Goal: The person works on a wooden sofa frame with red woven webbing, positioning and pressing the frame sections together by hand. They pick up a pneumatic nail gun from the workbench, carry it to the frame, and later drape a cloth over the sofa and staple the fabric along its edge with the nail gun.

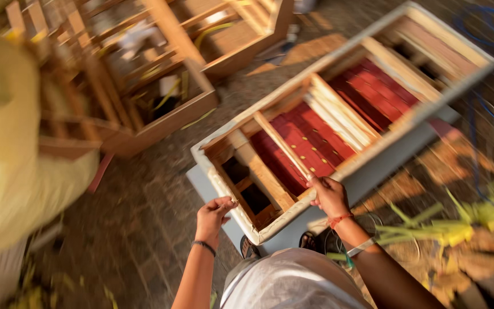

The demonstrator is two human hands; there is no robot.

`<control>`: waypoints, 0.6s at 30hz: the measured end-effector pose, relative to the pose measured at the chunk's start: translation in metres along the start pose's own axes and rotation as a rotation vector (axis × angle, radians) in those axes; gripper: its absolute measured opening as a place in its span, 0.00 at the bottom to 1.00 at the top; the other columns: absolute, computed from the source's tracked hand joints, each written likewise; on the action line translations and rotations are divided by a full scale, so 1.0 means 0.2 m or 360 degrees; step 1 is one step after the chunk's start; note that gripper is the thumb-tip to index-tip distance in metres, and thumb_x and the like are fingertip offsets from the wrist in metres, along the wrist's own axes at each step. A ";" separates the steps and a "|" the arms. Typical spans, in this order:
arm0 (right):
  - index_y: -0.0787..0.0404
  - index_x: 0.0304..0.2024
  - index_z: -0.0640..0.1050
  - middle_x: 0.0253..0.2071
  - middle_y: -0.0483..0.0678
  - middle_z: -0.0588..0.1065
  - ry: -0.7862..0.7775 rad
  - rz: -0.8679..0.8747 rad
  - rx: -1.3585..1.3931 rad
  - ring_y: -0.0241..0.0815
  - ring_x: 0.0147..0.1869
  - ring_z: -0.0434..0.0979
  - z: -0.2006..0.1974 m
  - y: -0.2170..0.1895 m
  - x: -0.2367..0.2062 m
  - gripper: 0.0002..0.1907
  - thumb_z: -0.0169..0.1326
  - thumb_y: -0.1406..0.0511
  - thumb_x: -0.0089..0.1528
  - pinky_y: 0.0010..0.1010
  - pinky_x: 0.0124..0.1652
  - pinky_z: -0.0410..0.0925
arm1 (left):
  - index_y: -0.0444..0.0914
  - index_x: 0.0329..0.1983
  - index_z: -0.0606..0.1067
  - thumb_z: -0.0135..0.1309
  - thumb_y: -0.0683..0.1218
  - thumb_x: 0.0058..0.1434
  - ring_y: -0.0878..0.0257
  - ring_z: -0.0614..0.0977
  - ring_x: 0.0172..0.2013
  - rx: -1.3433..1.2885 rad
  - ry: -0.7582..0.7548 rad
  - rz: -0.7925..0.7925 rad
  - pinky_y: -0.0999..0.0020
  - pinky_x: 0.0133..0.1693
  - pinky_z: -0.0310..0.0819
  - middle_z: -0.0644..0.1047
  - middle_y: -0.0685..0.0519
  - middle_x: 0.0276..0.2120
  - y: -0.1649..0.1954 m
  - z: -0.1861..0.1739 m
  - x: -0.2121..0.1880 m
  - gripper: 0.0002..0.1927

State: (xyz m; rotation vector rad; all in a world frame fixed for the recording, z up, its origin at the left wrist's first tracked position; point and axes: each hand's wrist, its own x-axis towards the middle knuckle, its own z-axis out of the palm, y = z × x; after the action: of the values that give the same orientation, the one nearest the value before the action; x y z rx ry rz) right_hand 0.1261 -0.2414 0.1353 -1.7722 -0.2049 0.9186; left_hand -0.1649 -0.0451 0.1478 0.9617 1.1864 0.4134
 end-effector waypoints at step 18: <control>0.66 0.45 0.82 0.31 0.47 0.77 0.1180 0.0068 0.0912 0.33 0.23 0.68 -0.82 0.65 -1.25 0.13 0.61 0.62 0.63 0.27 0.28 0.67 | 0.36 0.54 0.78 0.49 0.46 0.66 0.65 0.78 0.30 0.0635 -0.1136 -0.0274 0.70 0.38 0.74 0.81 0.51 0.34 -0.19 0.91 -0.10 0.17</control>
State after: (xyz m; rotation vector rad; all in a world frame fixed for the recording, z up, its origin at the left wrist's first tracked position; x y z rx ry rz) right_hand 0.0263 -0.5514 0.1642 -1.4560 0.5270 0.2512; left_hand -0.0136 -0.1555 0.1384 1.2003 0.6878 -0.3091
